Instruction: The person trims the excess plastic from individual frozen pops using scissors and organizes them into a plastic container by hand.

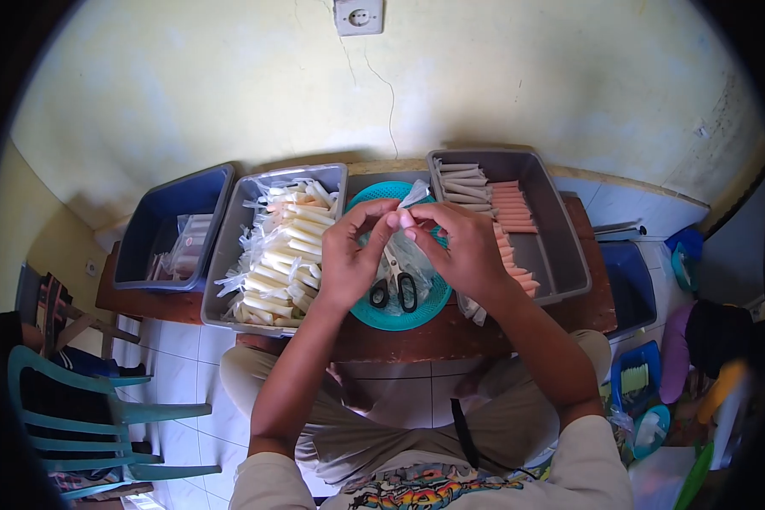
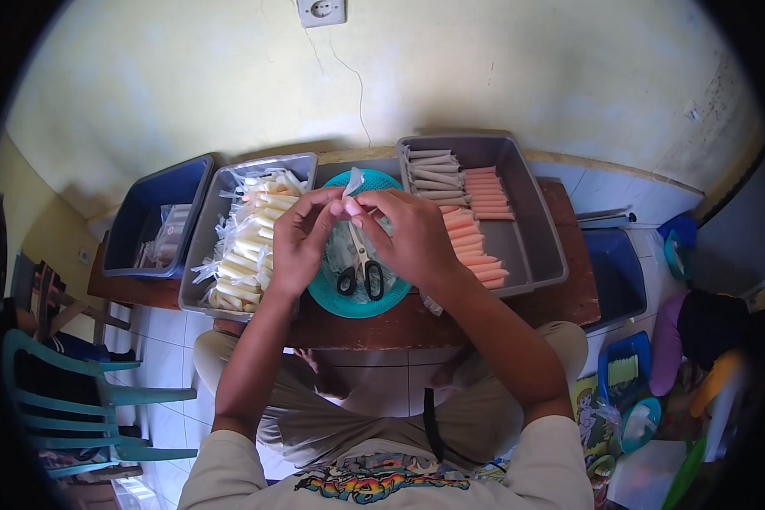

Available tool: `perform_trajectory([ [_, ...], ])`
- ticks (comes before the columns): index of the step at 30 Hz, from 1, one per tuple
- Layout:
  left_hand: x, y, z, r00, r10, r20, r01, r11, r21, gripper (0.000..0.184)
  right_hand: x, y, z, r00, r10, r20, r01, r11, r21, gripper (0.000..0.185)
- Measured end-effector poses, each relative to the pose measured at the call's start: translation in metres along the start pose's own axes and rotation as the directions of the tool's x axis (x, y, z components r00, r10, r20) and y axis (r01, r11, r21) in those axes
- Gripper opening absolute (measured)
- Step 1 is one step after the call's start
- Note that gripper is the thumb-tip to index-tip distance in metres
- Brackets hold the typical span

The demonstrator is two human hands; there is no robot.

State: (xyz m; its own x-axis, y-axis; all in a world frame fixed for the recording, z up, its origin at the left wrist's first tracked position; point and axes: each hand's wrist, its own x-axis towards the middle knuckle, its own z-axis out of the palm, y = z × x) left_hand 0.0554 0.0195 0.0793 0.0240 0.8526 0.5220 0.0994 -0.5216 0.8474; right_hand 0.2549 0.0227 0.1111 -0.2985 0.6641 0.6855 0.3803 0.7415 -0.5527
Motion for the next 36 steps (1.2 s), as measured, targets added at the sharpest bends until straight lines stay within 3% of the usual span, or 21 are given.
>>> perform_trajectory([
  [2,-0.007,-0.005,-0.010,0.993,-0.119,-0.003,0.117,0.981,-0.155,0.026,0.005,-0.005,0.010,0.999,0.036,0.009,-0.037,0.998,0.056,0.020],
  [4,-0.014,-0.008,-0.018,0.995,-0.102,0.000,0.101,0.982,-0.161,0.029,0.007,-0.008,0.021,0.996,0.082,0.028,-0.084,0.990,0.116,0.020],
  [6,-0.026,-0.006,-0.026,0.986,-0.163,0.023,0.164,0.986,-0.032,0.028,0.008,-0.008,0.031,0.995,0.096,-0.013,-0.092,0.983,0.162,0.019],
  [9,-0.032,-0.004,-0.034,0.984,-0.176,0.006,0.176,0.984,-0.027,0.029,0.007,-0.011,0.049,0.986,0.164,-0.035,-0.147,0.944,0.294,0.019],
  [14,-0.039,-0.013,-0.042,0.985,-0.172,-0.006,0.172,0.985,0.007,0.030,0.003,-0.012,0.063,0.986,0.164,-0.009,-0.154,0.943,0.295,0.022],
  [16,-0.041,-0.012,-0.042,0.990,-0.138,-0.014,0.139,0.984,0.110,0.029,-0.001,-0.008,0.068,0.986,0.166,-0.017,-0.152,0.940,0.307,0.023],
  [22,-0.041,-0.018,-0.040,0.990,-0.128,-0.062,0.138,0.974,0.182,0.031,-0.007,-0.003,0.073,0.968,0.241,0.071,-0.250,0.904,0.348,0.023],
  [28,-0.041,-0.026,-0.039,0.988,-0.134,-0.077,0.148,0.967,0.209,0.027,-0.012,0.002,0.072,0.952,0.301,0.056,-0.304,0.904,0.302,0.029],
  [30,-0.042,-0.030,-0.041,0.987,-0.139,-0.084,0.154,0.964,0.217,0.027,-0.018,0.008,0.071,0.915,0.394,0.092,-0.404,0.896,0.183,0.036],
  [34,-0.044,-0.035,-0.041,0.984,-0.147,-0.098,0.167,0.956,0.242,0.028,-0.038,0.028,0.084,0.924,0.373,0.087,-0.375,0.927,0.015,0.039],
  [36,-0.045,-0.037,-0.040,0.985,-0.143,-0.099,0.163,0.957,0.242,0.028,-0.052,0.039,0.095,0.880,0.453,0.140,-0.432,0.888,-0.157,0.045],
])
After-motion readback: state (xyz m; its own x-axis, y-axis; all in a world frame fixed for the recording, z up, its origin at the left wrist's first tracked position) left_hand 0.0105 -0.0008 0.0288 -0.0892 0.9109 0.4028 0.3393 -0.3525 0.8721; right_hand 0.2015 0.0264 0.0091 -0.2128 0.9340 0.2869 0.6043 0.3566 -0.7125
